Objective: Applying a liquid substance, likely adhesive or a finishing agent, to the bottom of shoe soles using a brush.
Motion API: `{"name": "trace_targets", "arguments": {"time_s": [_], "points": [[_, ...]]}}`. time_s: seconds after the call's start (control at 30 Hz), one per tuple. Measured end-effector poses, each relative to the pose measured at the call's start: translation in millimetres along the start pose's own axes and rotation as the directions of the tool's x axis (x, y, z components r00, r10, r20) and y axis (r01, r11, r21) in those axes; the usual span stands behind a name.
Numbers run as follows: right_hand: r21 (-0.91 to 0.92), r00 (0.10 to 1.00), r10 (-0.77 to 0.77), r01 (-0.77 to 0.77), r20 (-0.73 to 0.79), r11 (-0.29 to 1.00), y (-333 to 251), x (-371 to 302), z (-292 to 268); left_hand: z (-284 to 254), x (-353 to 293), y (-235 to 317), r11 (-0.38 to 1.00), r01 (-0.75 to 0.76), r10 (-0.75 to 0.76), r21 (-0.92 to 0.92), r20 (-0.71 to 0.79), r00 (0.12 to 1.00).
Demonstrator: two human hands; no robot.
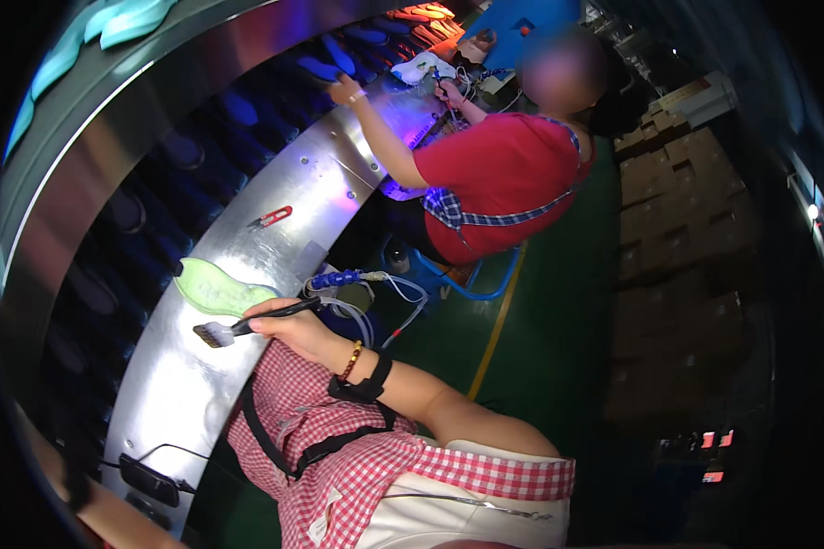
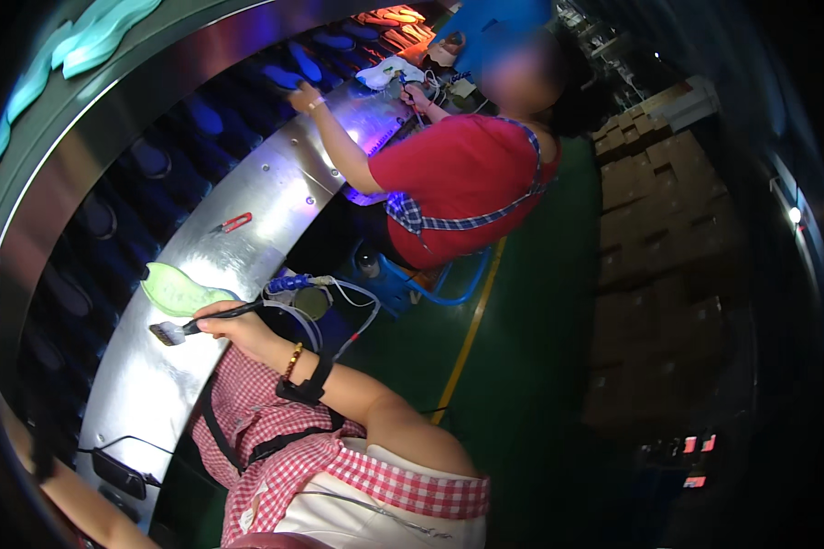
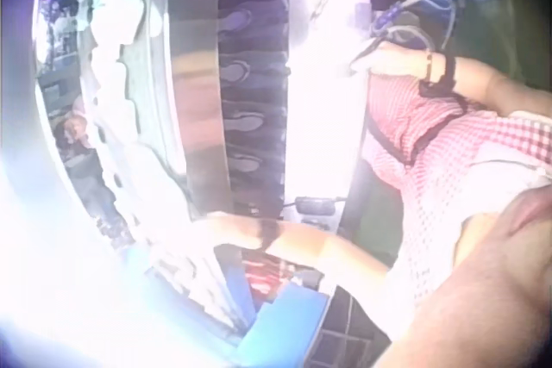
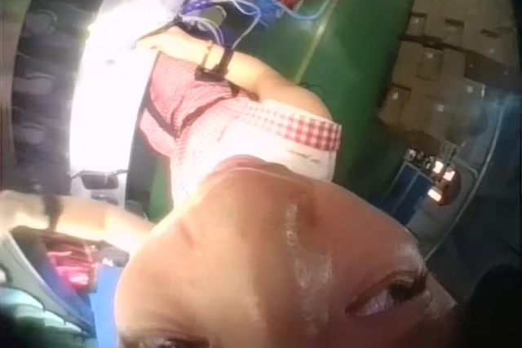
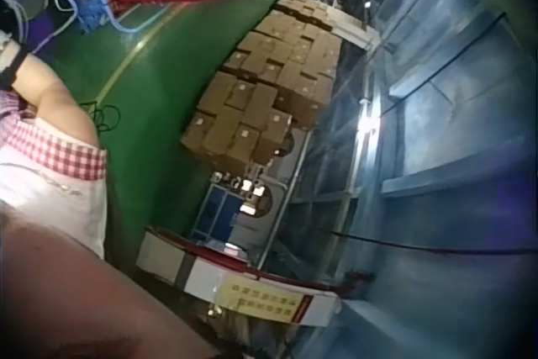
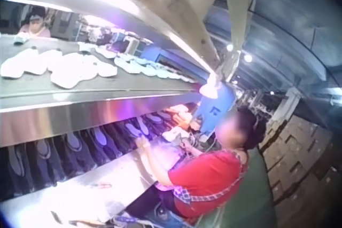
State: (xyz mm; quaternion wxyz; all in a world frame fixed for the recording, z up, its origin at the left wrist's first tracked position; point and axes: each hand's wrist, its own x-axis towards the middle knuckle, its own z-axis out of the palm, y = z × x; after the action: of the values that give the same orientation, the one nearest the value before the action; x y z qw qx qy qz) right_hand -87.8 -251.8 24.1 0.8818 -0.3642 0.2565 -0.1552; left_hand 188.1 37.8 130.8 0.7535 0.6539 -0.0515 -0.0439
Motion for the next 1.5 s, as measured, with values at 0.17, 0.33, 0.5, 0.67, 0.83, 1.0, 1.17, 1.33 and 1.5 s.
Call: {"name": "trace_targets", "arguments": {"time_s": [0.17,0.33,0.5,0.67,0.83,1.0,1.17,1.33,1.5], "points": [[0.035,1.0,0.003,-0.003,-0.007,0.999,-8.0,-2.4,2.3,-0.8,-18.7,5.3,0.988,-0.026,0.025,-0.154,-0.008,1.0],[0.03,0.996,-0.091,0.091,0.006,0.995,-17.1,1.7,3.0,7.0,-76.9,-1.6,0.94,0.061,-0.058,-0.336,0.018,0.998],[-0.01,0.996,-0.085,0.085,-0.013,0.996,-26.6,4.2,14.8,28.6,-145.6,-36.7,0.737,0.593,-0.396,-0.324,0.504,0.767],[-0.042,0.972,-0.033,0.044,0.232,0.998,-19.7,4.3,45.7,76.3,-154.8,-90.1,0.246,0.781,-0.327,-0.574,0.709,0.625],[-0.246,0.963,0.044,0.023,0.266,0.969,-2.2,13.9,76.4,97.0,-163.5,-98.2,0.393,0.715,-0.345,-0.578,0.628,0.697],[-0.367,0.937,0.039,0.097,0.347,0.925,-1.1,25.6,87.6,102.5,-171.7,-97.9,0.375,0.7,-0.36,-0.608,0.6,0.714],[-0.598,0.849,-0.084,0.434,0.521,0.673,4.6,20.4,104.4,115.2,-173.9,-104.1,0.467,0.551,-0.415,-0.691,0.379,0.827],[-0.623,0.652,0.044,0.7,0.757,0.348,-13.1,-6.7,104.4,98.2,-153.5,-96.3,0.596,0.507,-0.425,-0.623,0.291,0.857],[-0.771,0.688,0.404,0.37,0.602,0.519,-46.6,-19.0,101.2,81.7,-150.4,-84.4,0.643,0.523,-0.377,-0.559,0.364,0.852]]}}
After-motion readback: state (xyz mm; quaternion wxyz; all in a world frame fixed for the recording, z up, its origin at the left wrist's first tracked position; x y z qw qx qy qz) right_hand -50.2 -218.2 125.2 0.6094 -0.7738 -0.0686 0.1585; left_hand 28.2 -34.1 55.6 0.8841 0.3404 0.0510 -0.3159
